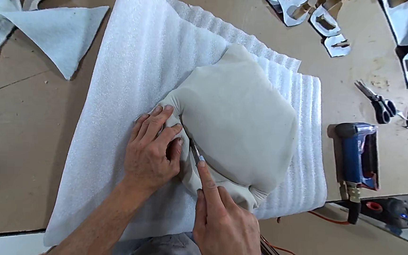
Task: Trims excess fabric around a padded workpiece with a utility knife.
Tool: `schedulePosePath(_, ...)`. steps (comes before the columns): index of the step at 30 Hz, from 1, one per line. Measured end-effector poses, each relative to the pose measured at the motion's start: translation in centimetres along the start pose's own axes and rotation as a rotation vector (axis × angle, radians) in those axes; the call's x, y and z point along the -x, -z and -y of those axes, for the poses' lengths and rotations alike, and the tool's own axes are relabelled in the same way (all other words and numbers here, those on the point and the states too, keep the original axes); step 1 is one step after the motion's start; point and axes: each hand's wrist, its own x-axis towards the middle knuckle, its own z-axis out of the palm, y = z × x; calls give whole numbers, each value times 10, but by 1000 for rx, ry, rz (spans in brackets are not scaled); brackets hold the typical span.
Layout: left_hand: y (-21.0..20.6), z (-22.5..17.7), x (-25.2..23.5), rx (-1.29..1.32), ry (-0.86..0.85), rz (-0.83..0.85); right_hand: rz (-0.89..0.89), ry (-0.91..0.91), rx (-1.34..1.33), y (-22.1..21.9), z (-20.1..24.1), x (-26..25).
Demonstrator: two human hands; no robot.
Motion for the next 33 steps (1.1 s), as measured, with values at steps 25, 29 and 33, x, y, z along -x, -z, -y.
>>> schedulePosePath(25, 0, 1, -2, -19, 3, -7, 132, 14, -114, 19, -12, 9)
schedulePosePath(29, -1, 0, -2, -24, 2, -4, 143, 29, -113, 21, -15, 9)
schedulePosePath(33, 0, -1, -2, -26, 6, 9, 158, 31, -143, 23, -17, 11)
